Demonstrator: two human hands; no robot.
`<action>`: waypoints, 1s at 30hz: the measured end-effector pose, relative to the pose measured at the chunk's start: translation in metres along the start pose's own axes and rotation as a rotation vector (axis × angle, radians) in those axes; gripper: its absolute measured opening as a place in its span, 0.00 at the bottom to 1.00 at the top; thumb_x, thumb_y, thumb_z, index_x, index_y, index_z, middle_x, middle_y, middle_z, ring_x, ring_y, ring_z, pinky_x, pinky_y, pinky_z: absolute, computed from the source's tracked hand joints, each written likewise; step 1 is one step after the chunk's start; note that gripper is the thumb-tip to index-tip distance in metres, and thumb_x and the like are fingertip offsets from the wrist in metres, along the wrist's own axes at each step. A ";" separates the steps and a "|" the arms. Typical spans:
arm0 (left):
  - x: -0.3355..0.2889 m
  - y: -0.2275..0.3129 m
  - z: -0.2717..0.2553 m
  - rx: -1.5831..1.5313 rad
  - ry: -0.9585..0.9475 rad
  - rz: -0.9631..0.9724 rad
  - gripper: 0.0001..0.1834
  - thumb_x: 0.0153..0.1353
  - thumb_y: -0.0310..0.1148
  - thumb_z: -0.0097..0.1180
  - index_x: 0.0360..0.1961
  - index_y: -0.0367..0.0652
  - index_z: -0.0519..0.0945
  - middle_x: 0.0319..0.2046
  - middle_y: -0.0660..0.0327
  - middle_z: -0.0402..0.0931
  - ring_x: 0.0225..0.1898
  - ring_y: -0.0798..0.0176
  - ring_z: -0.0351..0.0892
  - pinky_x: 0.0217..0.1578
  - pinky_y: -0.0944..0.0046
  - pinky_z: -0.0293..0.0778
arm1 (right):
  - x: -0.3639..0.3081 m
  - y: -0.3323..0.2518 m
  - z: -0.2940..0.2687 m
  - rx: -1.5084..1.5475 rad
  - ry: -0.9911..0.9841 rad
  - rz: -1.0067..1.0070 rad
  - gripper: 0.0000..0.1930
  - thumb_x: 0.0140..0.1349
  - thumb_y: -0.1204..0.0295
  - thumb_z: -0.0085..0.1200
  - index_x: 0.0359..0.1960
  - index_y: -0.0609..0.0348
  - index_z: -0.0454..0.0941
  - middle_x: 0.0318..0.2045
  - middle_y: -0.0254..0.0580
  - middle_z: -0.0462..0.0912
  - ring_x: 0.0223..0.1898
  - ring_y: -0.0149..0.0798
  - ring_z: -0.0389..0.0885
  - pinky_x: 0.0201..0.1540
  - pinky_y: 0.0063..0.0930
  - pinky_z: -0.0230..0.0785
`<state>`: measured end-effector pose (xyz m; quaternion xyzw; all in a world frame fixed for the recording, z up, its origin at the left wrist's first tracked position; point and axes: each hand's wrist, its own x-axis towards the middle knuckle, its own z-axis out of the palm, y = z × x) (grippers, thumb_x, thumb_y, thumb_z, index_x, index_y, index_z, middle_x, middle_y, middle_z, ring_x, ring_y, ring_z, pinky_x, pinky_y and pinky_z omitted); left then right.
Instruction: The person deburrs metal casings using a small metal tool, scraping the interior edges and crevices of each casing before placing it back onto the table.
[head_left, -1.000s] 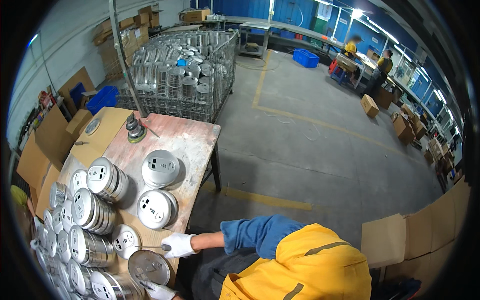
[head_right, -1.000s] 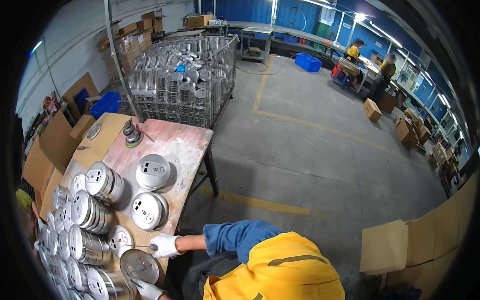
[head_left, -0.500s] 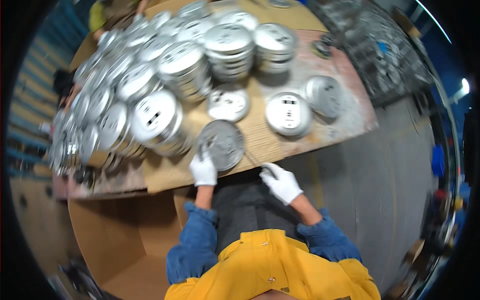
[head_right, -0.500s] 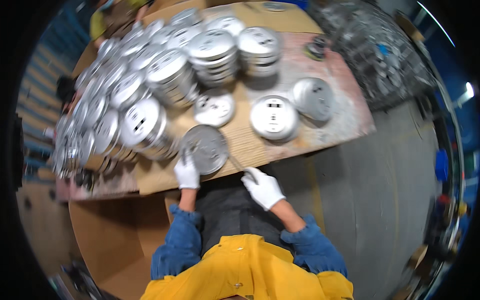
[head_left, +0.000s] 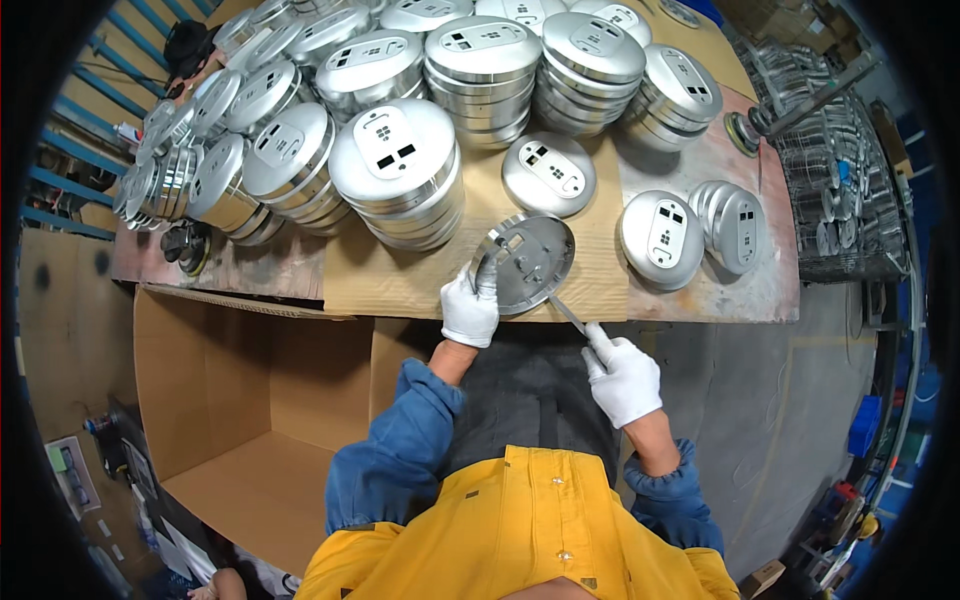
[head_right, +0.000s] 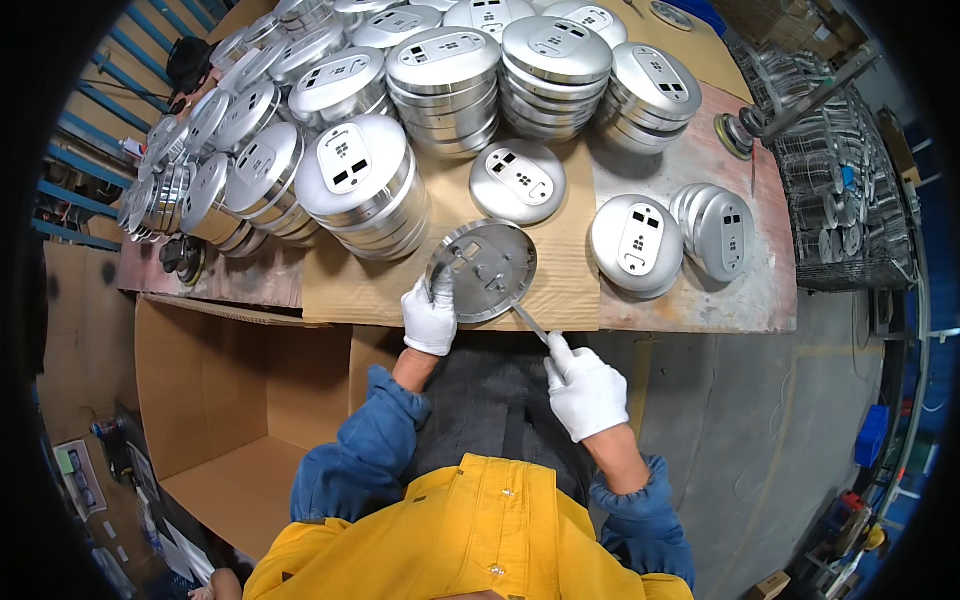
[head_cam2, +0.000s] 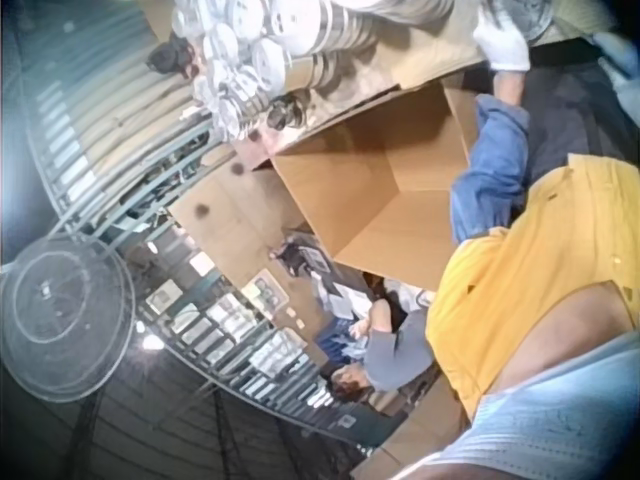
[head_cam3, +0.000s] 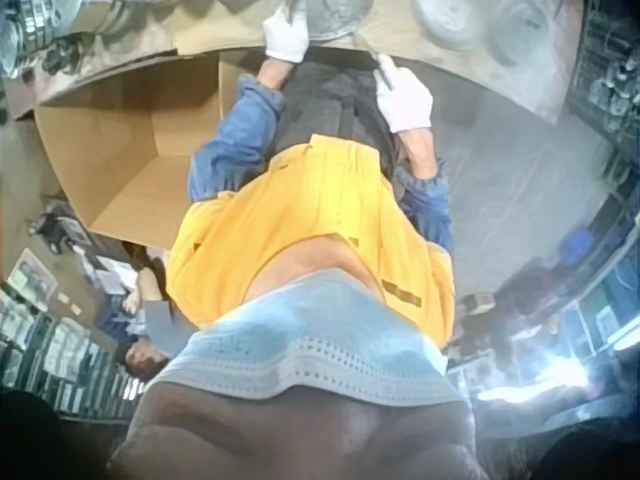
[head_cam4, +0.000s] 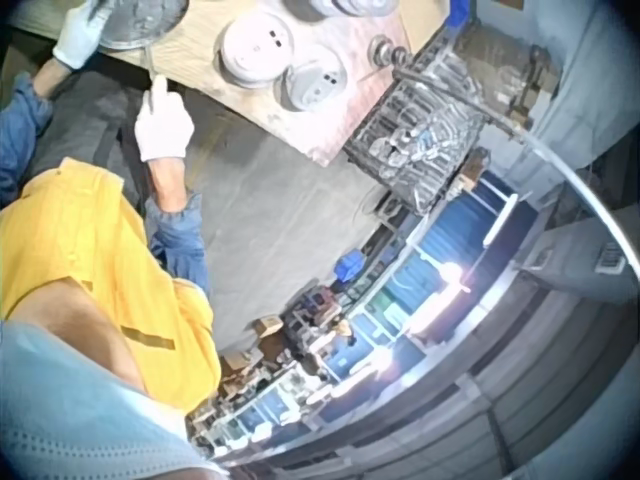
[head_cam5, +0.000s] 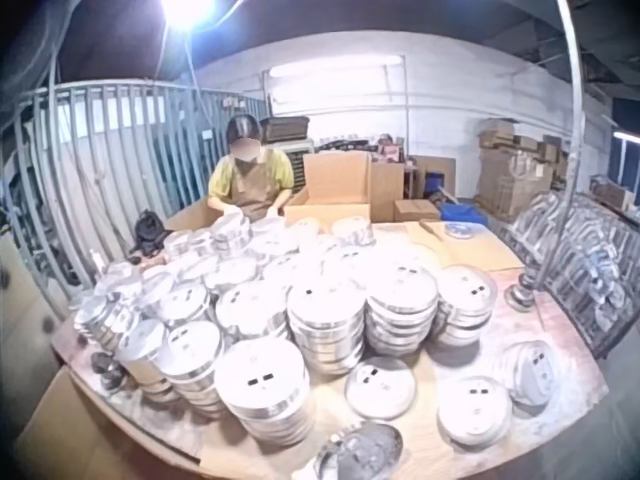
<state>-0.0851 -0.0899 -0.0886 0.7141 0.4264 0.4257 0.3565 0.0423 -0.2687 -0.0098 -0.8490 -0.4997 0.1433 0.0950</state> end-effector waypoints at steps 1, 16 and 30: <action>-0.001 -0.001 0.000 -0.001 0.000 -0.005 0.22 0.65 0.44 0.51 0.37 0.29 0.77 0.18 0.44 0.74 0.20 0.40 0.74 0.23 0.53 0.69 | 0.001 -0.001 -0.005 -0.025 -0.015 0.004 0.17 0.60 0.62 0.51 0.52 0.42 0.73 0.27 0.45 0.78 0.26 0.52 0.79 0.30 0.44 0.72; -0.010 -0.016 0.000 -0.118 0.034 0.092 0.19 0.64 0.41 0.53 0.34 0.29 0.77 0.17 0.47 0.73 0.21 0.40 0.75 0.22 0.54 0.69 | 0.013 -0.035 -0.032 -0.130 -0.182 -0.136 0.16 0.60 0.63 0.50 0.49 0.49 0.74 0.24 0.46 0.78 0.25 0.51 0.79 0.28 0.43 0.72; -0.015 -0.011 -0.002 -0.150 0.017 0.109 0.12 0.62 0.37 0.56 0.34 0.36 0.76 0.13 0.53 0.69 0.16 0.46 0.71 0.19 0.55 0.65 | 0.029 -0.051 -0.037 -0.160 -0.261 -0.180 0.13 0.60 0.65 0.48 0.44 0.56 0.76 0.23 0.49 0.80 0.25 0.51 0.80 0.29 0.43 0.72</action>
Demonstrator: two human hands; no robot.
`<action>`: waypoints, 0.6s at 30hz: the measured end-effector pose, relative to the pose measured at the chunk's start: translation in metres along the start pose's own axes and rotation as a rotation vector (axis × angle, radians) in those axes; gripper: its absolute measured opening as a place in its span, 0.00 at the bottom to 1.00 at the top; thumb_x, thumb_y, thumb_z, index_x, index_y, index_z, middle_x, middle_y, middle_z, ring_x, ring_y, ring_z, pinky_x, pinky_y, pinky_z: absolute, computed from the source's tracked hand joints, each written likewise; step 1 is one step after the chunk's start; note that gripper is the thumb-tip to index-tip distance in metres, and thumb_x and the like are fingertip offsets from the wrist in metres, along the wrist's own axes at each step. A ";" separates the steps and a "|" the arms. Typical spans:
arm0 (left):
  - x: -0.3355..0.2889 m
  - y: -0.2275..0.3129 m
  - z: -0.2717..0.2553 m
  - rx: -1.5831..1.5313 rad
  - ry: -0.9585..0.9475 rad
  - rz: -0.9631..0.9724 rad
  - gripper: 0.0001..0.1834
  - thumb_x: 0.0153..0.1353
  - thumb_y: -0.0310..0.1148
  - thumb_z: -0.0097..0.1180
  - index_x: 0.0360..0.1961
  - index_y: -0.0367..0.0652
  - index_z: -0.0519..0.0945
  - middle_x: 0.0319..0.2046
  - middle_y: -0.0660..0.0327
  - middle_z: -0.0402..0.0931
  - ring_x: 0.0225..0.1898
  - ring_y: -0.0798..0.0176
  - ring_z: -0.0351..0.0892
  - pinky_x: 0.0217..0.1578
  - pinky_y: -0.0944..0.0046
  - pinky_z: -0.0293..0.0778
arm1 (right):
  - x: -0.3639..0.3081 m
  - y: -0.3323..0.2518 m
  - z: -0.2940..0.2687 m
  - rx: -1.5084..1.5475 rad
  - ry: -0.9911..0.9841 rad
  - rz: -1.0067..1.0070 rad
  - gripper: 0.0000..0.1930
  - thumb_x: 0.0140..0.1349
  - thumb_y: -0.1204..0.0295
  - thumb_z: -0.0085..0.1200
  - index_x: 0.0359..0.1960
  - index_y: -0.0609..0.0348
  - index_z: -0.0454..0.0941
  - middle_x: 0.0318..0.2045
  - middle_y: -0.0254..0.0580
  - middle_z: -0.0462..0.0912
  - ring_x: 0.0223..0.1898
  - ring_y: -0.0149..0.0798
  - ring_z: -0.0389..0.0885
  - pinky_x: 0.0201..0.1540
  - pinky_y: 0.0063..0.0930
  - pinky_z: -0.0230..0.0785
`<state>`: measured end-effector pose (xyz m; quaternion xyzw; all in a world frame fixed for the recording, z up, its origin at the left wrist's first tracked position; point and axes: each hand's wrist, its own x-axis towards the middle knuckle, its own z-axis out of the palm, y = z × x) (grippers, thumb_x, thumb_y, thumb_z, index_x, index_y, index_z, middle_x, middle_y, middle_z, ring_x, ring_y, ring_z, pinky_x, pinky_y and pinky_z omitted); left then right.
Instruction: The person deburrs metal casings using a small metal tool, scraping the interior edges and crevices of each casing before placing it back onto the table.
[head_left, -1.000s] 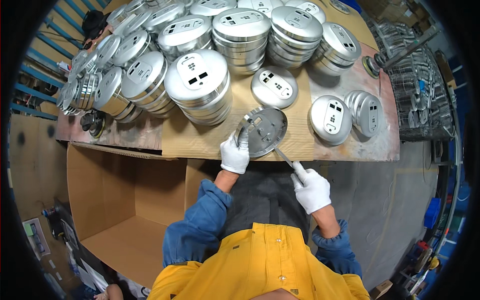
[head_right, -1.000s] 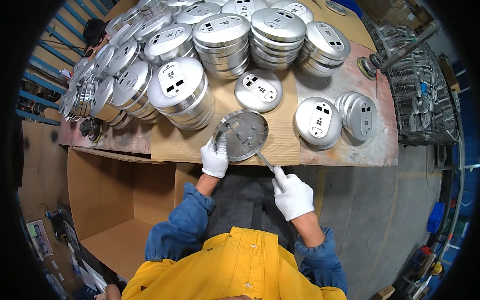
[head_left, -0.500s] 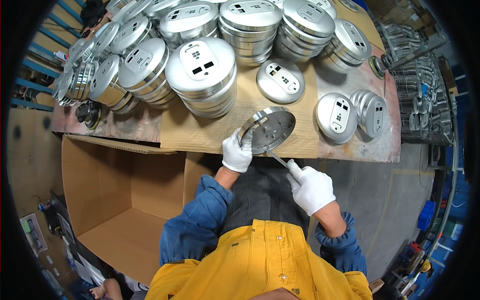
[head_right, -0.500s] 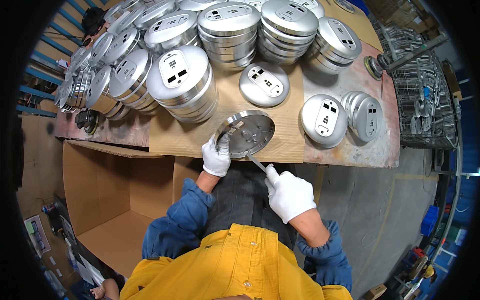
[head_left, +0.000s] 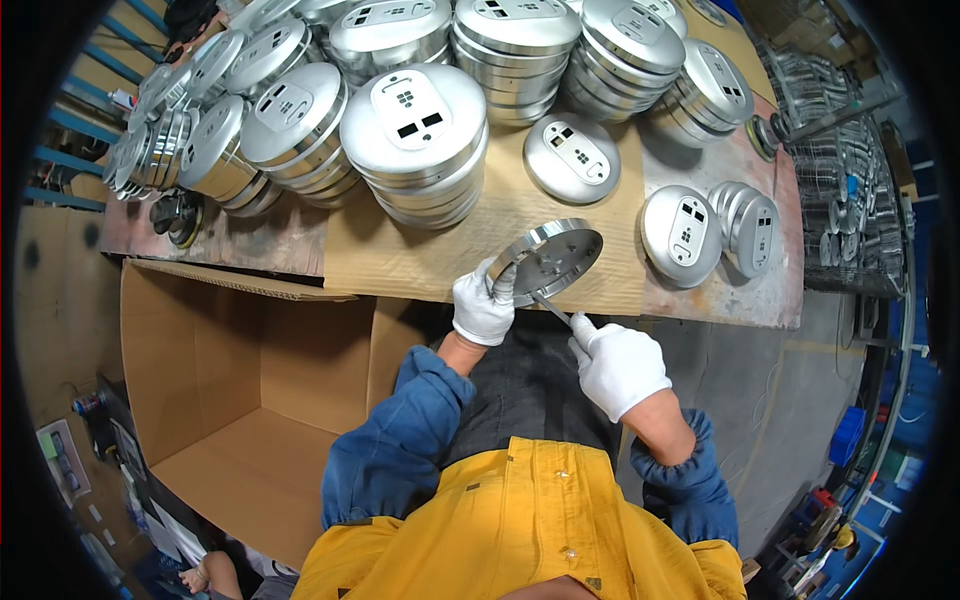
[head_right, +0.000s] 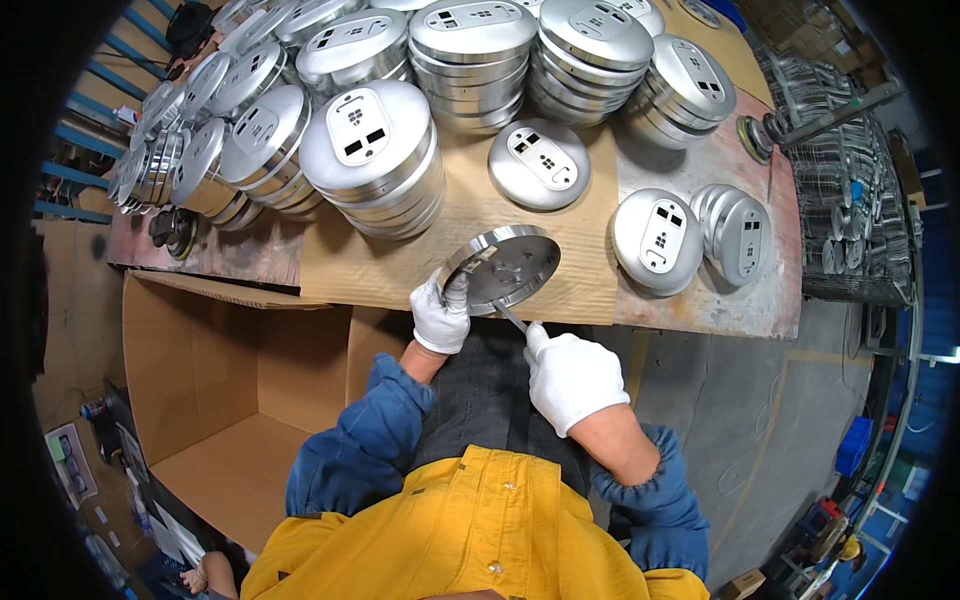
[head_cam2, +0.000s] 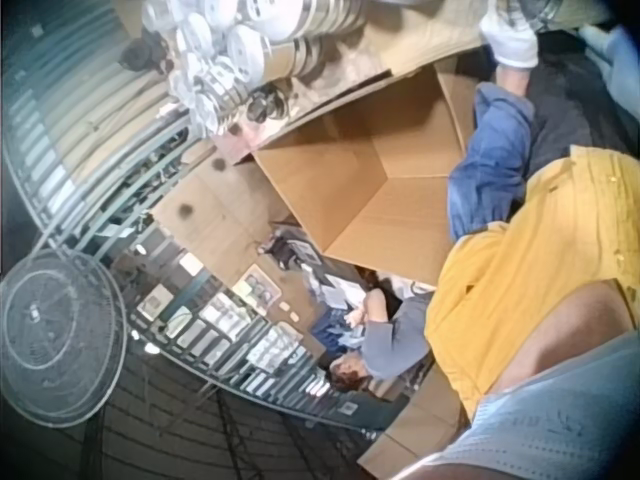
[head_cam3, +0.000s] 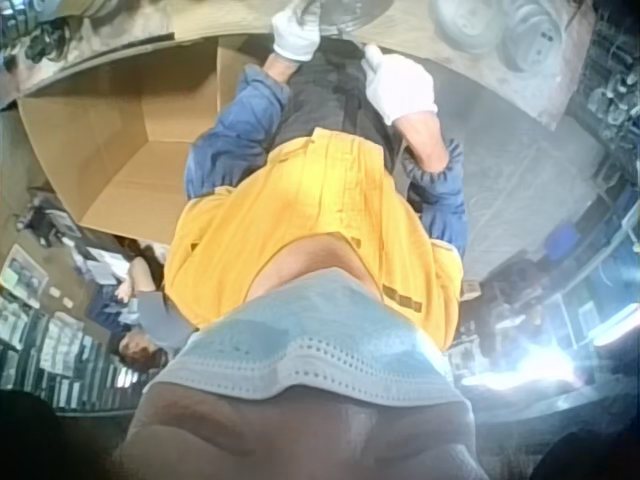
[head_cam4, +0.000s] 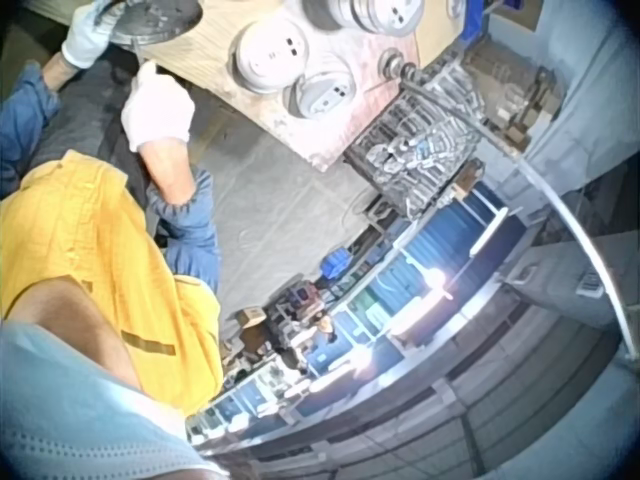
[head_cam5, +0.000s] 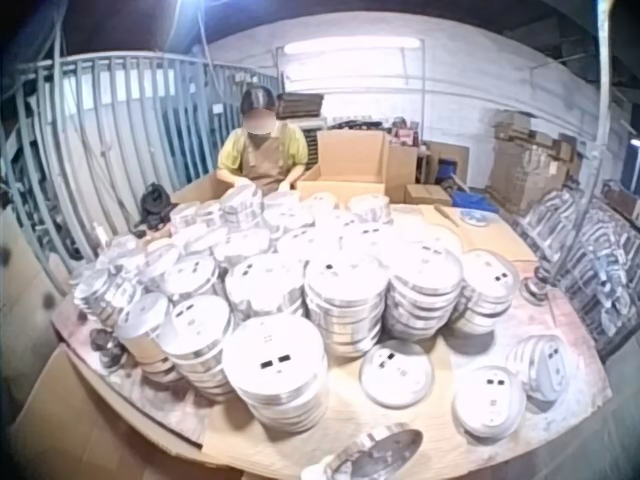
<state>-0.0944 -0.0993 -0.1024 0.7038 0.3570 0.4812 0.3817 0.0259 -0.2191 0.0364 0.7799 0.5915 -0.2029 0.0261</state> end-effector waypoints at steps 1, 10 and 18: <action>0.000 -0.001 0.001 0.000 0.000 -0.003 0.12 0.62 0.37 0.56 0.34 0.36 0.76 0.13 0.53 0.69 0.16 0.46 0.71 0.19 0.55 0.65 | 0.002 0.000 -0.002 -0.003 0.001 -0.033 0.13 0.59 0.66 0.48 0.43 0.57 0.76 0.23 0.49 0.80 0.25 0.51 0.80 0.29 0.43 0.72; 0.003 0.001 0.001 -0.020 0.013 -0.022 0.12 0.62 0.36 0.56 0.33 0.35 0.77 0.11 0.54 0.67 0.14 0.48 0.69 0.18 0.56 0.64 | 0.022 -0.002 -0.028 -0.065 -0.131 -0.099 0.11 0.56 0.72 0.46 0.38 0.61 0.78 0.21 0.51 0.80 0.25 0.53 0.80 0.28 0.43 0.72; 0.001 0.006 0.011 0.089 0.090 -0.135 0.17 0.62 0.37 0.56 0.33 0.28 0.76 0.11 0.53 0.66 0.13 0.49 0.69 0.18 0.56 0.65 | 0.020 -0.011 -0.023 -0.130 -0.169 -0.112 0.17 0.53 0.73 0.46 0.45 0.65 0.75 0.22 0.52 0.80 0.24 0.51 0.80 0.27 0.41 0.73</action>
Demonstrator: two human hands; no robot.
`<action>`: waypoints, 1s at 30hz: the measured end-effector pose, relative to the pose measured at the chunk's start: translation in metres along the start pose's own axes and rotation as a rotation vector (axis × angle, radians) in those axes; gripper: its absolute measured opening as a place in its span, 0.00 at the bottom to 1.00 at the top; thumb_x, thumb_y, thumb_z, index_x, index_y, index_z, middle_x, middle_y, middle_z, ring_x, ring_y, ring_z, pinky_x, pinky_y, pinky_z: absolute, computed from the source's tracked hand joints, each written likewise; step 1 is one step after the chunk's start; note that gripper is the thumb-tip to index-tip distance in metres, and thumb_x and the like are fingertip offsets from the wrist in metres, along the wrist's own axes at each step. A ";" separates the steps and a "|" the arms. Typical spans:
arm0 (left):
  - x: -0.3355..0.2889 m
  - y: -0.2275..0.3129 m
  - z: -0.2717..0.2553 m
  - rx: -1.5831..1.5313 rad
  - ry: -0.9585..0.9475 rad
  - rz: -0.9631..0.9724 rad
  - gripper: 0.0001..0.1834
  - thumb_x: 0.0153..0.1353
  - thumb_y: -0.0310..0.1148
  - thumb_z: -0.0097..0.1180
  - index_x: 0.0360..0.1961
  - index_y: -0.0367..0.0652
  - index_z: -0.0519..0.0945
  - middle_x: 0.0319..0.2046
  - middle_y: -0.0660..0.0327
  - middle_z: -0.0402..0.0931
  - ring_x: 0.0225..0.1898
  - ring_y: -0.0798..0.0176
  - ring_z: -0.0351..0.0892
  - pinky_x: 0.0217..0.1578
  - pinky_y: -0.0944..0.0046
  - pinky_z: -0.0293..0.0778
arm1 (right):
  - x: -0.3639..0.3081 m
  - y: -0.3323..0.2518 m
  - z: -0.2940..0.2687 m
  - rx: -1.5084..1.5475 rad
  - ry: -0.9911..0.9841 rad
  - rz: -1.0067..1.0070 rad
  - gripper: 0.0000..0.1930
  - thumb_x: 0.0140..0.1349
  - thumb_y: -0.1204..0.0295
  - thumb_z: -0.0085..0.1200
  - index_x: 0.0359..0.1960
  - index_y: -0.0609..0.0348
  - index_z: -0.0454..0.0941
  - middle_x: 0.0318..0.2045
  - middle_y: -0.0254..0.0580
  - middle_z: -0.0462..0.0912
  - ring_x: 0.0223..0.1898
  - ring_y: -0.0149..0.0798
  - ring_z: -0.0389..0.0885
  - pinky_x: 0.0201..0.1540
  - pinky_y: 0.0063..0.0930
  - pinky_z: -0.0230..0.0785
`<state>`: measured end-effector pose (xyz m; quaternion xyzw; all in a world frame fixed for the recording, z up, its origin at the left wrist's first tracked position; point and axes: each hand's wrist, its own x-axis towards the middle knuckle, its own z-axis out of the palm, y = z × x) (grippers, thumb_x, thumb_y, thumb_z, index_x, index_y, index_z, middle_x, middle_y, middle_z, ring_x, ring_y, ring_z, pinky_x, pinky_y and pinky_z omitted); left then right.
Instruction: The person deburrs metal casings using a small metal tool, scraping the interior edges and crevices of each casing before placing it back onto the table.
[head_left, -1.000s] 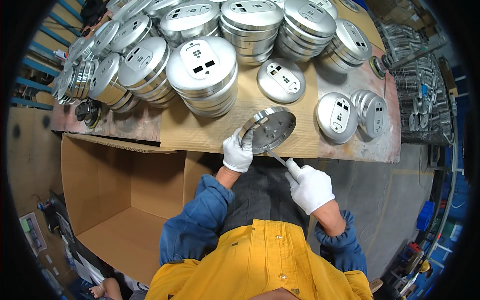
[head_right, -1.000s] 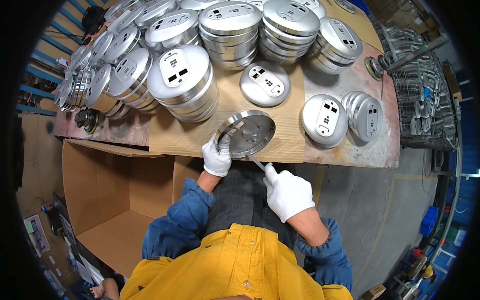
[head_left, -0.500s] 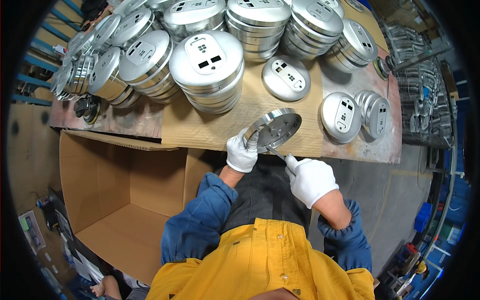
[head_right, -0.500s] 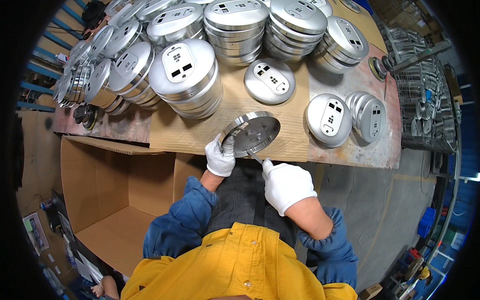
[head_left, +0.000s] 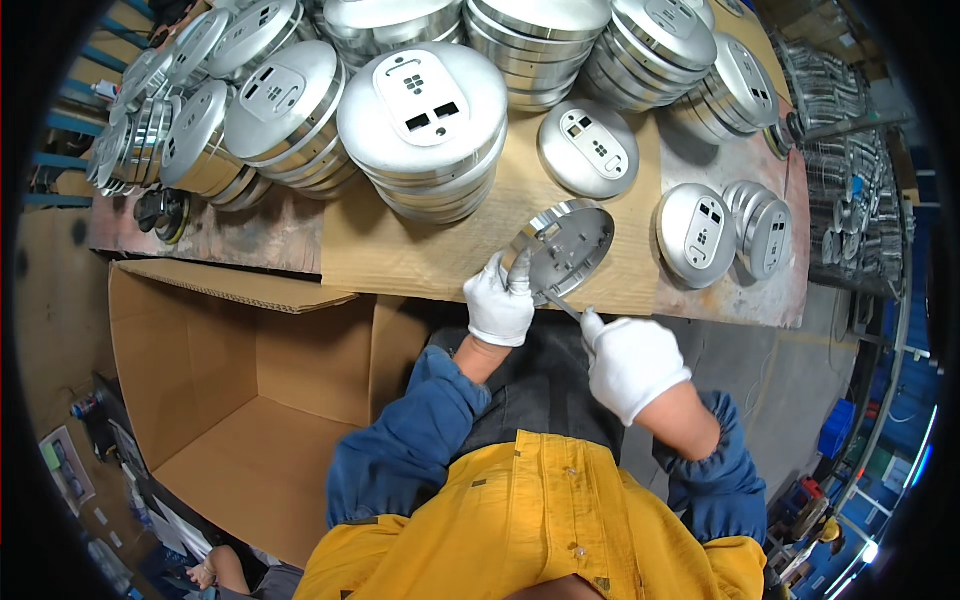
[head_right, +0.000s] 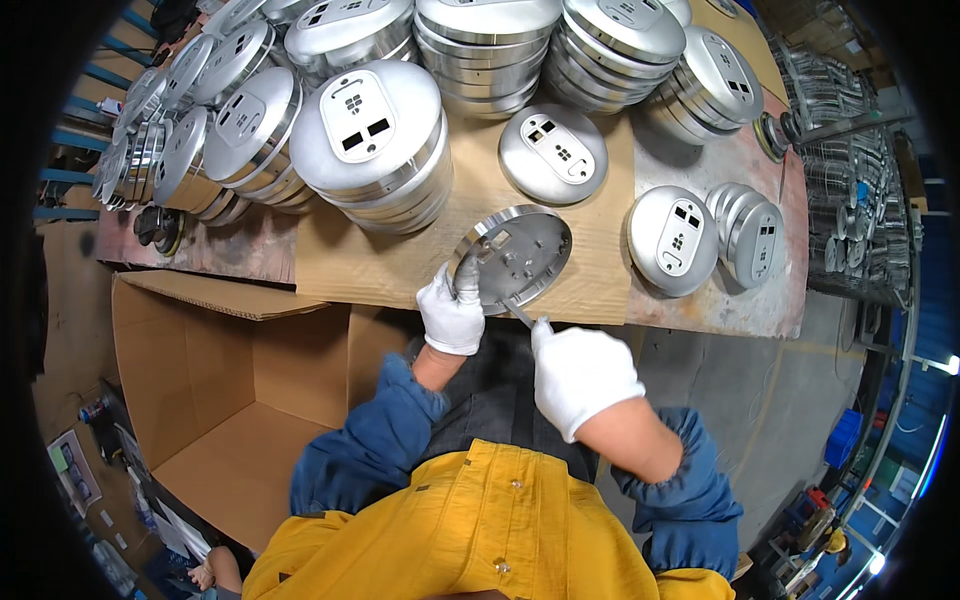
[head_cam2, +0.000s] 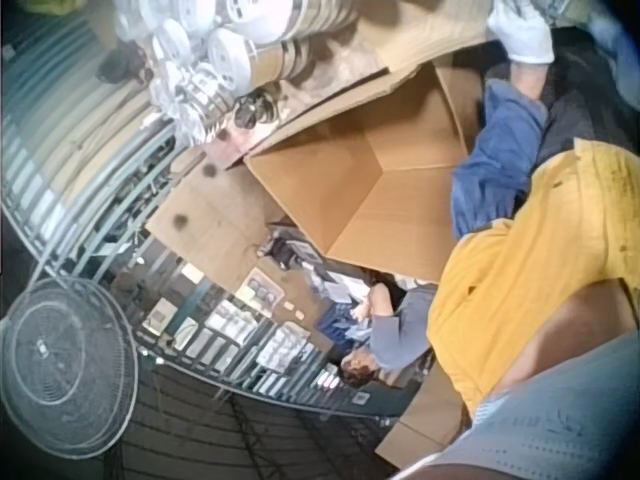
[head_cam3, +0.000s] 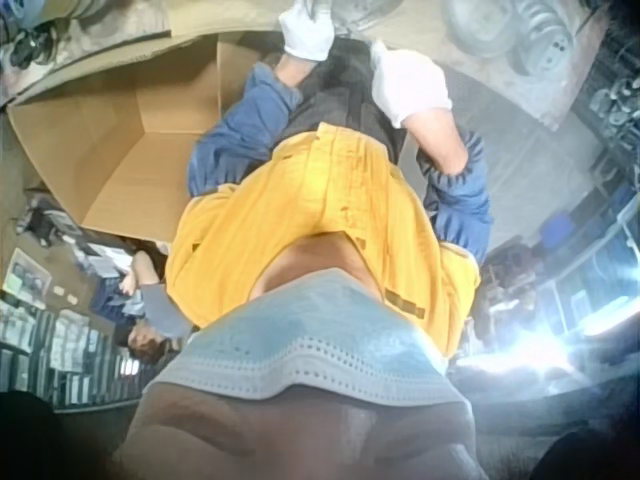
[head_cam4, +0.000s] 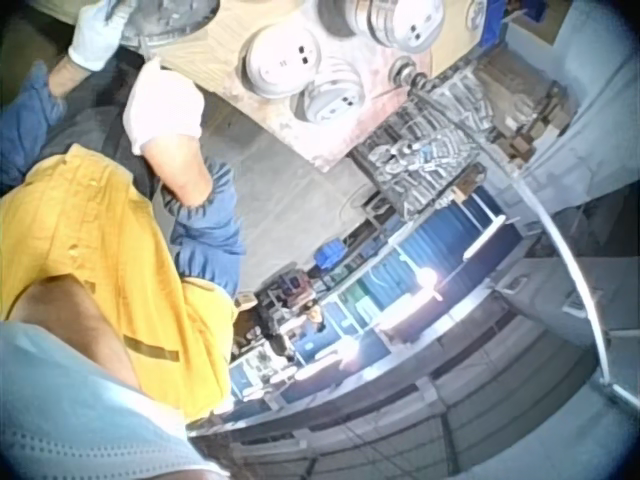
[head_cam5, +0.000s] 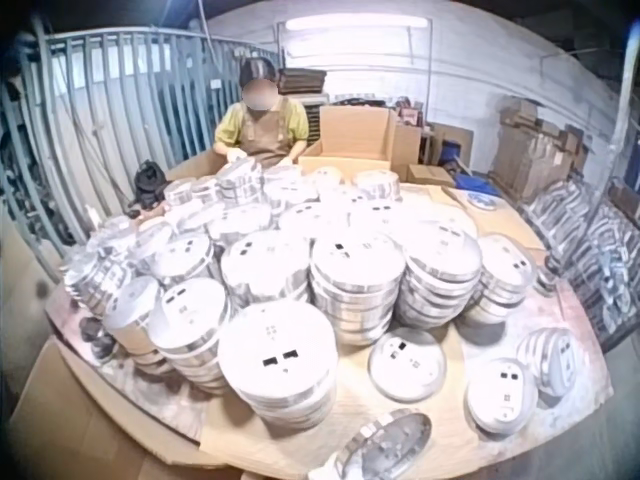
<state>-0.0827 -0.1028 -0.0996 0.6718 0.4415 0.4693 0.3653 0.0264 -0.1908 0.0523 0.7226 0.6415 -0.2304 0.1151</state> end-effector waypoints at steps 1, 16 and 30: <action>-0.001 0.003 0.000 0.027 0.042 -0.033 0.17 0.62 0.37 0.56 0.32 0.28 0.76 0.11 0.52 0.68 0.14 0.49 0.70 0.18 0.56 0.66 | -0.006 -0.003 0.011 -0.013 0.048 0.021 0.19 0.52 0.73 0.46 0.47 0.66 0.74 0.23 0.51 0.79 0.24 0.50 0.80 0.27 0.40 0.73; -0.011 -0.016 -0.003 0.017 0.008 0.085 0.16 0.61 0.36 0.56 0.32 0.29 0.76 0.11 0.54 0.66 0.14 0.49 0.70 0.17 0.56 0.64 | -0.022 0.024 0.029 0.148 0.203 0.144 0.16 0.60 0.64 0.51 0.51 0.43 0.77 0.23 0.47 0.78 0.26 0.50 0.79 0.30 0.42 0.71; -0.013 -0.023 -0.005 -0.131 0.004 0.219 0.13 0.60 0.38 0.59 0.35 0.38 0.76 0.11 0.59 0.63 0.11 0.56 0.65 0.16 0.60 0.61 | -0.011 0.007 0.011 0.031 0.108 0.058 0.14 0.60 0.68 0.48 0.47 0.51 0.78 0.24 0.47 0.80 0.27 0.48 0.80 0.28 0.40 0.71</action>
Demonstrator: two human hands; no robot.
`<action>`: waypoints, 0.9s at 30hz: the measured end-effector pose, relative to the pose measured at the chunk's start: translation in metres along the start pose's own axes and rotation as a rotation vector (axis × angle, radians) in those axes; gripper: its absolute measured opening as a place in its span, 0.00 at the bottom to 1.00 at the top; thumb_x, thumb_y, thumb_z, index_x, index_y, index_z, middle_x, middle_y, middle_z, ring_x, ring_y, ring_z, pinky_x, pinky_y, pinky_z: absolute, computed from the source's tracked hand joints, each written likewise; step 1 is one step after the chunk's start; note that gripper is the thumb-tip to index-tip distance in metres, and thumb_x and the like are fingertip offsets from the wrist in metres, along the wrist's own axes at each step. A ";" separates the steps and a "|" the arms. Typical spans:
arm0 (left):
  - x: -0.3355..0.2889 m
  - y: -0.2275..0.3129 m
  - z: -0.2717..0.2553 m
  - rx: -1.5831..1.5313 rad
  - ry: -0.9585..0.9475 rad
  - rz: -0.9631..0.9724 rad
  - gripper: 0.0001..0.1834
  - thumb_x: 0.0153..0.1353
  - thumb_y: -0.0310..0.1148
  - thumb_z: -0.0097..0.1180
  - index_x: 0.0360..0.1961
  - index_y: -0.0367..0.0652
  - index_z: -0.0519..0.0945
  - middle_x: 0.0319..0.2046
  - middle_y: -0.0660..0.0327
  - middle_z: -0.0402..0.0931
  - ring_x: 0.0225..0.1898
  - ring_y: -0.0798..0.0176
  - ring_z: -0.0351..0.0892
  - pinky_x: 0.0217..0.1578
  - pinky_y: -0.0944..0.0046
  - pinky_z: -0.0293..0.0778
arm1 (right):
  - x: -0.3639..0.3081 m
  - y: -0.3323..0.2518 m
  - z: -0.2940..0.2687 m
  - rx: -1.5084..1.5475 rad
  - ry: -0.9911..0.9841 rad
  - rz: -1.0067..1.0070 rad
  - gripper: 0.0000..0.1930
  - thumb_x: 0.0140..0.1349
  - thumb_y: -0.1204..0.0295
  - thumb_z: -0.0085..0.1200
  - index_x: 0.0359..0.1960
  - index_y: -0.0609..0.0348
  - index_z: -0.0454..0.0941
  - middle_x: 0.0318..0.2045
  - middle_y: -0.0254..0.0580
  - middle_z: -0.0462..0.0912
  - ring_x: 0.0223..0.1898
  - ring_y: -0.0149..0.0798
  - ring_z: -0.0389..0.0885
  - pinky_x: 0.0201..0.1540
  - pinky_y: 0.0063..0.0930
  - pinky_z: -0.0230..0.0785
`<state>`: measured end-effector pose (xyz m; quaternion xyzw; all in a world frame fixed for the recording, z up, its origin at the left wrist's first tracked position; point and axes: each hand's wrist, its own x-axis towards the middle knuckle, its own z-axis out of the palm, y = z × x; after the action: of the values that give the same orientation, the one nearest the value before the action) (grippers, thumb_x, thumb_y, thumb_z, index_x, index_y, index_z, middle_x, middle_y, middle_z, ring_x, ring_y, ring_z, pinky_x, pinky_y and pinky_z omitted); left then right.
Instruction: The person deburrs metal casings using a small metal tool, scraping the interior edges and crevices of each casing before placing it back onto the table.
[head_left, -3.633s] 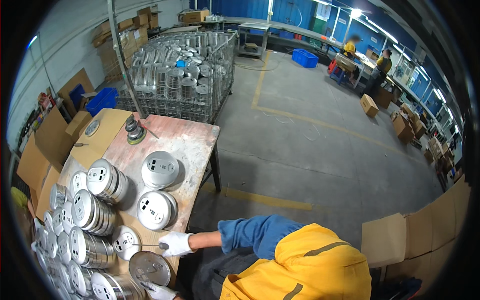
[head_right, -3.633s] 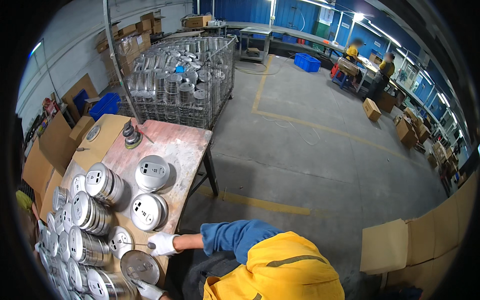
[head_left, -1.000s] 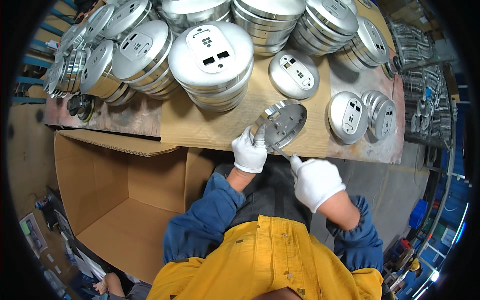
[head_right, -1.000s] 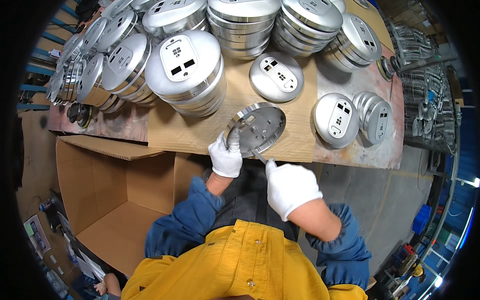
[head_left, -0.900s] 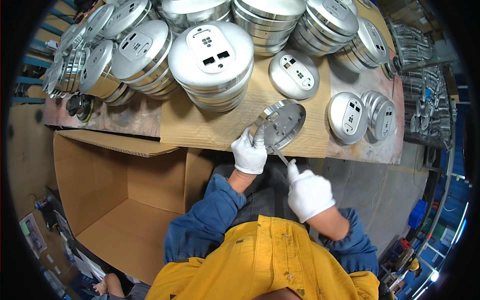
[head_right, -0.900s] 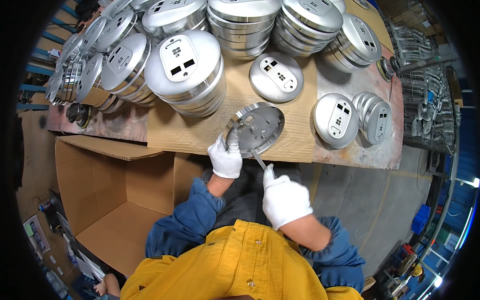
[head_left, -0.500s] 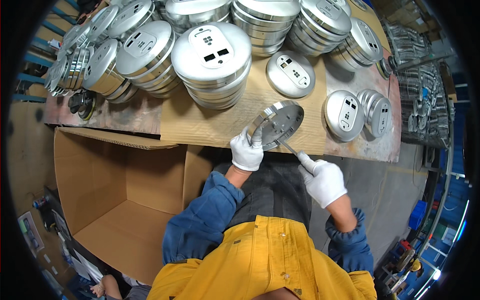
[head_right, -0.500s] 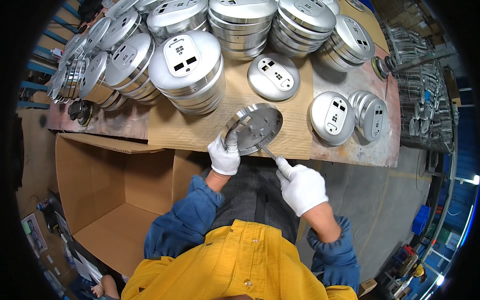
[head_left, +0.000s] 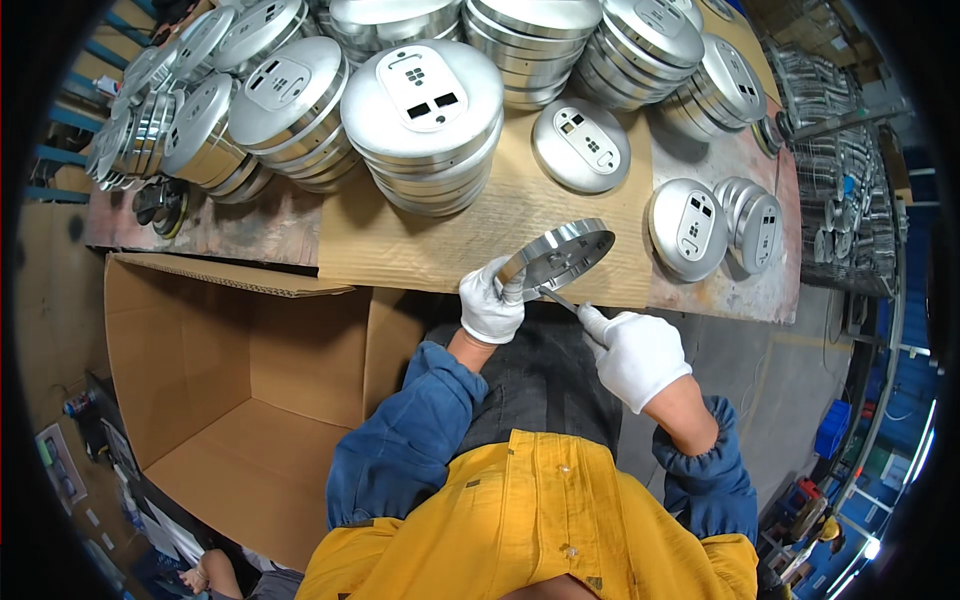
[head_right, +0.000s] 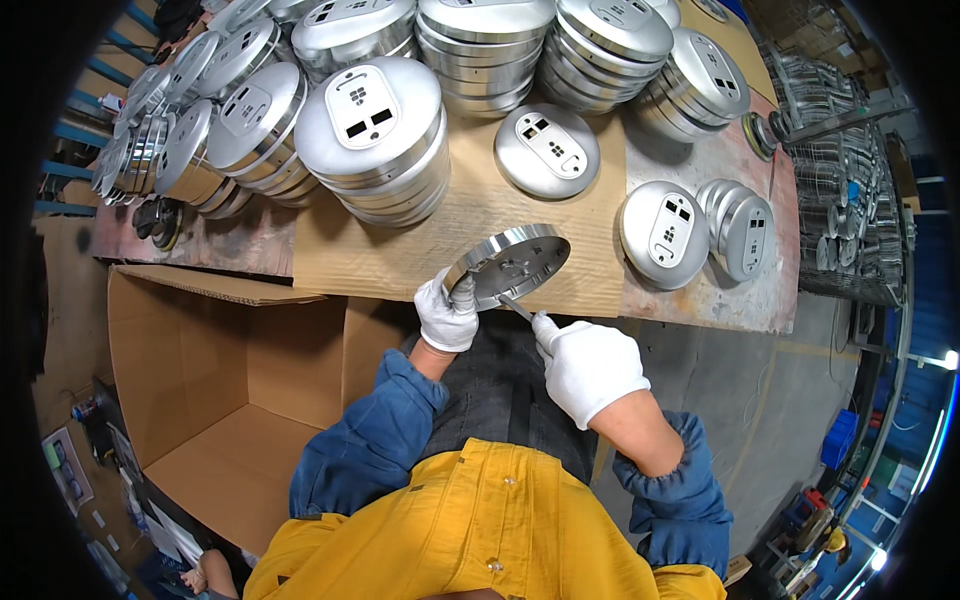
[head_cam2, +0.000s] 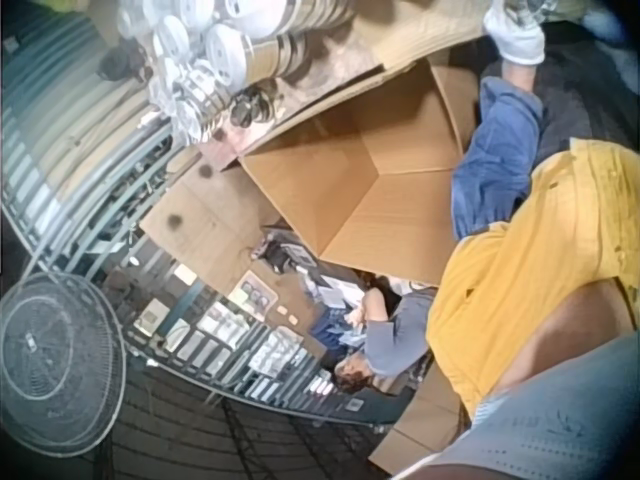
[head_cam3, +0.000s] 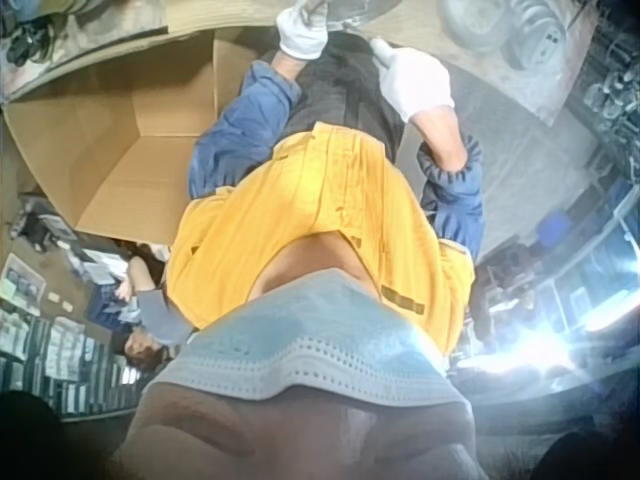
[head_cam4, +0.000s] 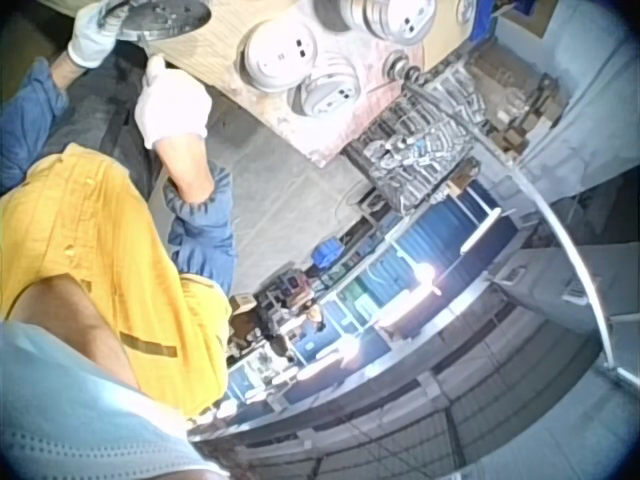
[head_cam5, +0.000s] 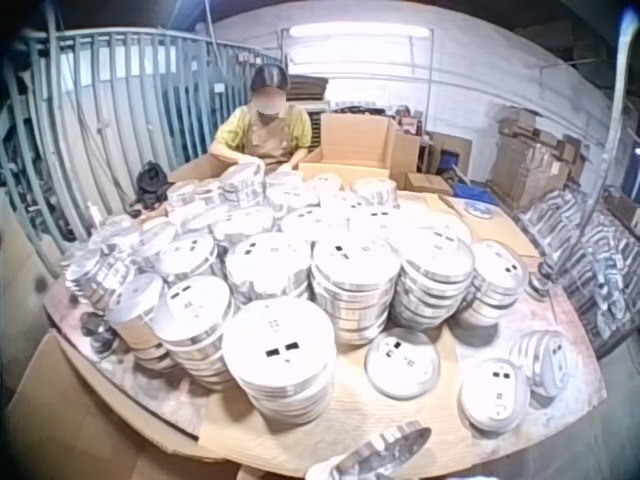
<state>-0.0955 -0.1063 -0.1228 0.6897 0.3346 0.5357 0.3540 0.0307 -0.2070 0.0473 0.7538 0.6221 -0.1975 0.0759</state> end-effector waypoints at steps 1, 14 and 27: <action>0.001 0.001 0.000 -0.001 -0.001 0.008 0.13 0.60 0.38 0.58 0.35 0.38 0.76 0.11 0.59 0.63 0.11 0.56 0.65 0.16 0.60 0.61 | 0.001 0.000 0.000 0.001 -0.006 -0.004 0.14 0.59 0.68 0.48 0.46 0.52 0.78 0.24 0.47 0.80 0.27 0.49 0.80 0.28 0.41 0.71; -0.002 0.001 0.000 -0.042 -0.022 0.046 0.15 0.62 0.42 0.56 0.36 0.38 0.76 0.17 0.56 0.73 0.15 0.54 0.73 0.18 0.62 0.67 | 0.030 0.005 -0.027 0.052 -0.192 -0.082 0.08 0.52 0.72 0.48 0.31 0.58 0.80 0.22 0.54 0.80 0.28 0.55 0.81 0.32 0.43 0.73; 0.005 0.018 -0.001 -0.025 -0.021 -0.023 0.13 0.61 0.36 0.57 0.34 0.34 0.77 0.17 0.53 0.73 0.18 0.49 0.76 0.20 0.61 0.68 | 0.018 -0.001 -0.012 0.023 -0.152 -0.044 0.12 0.56 0.72 0.46 0.39 0.59 0.79 0.22 0.54 0.80 0.26 0.55 0.81 0.29 0.44 0.73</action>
<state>-0.0944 -0.1113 -0.1049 0.6870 0.3321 0.5283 0.3724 0.0350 -0.1865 0.0515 0.7234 0.6289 -0.2629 0.1099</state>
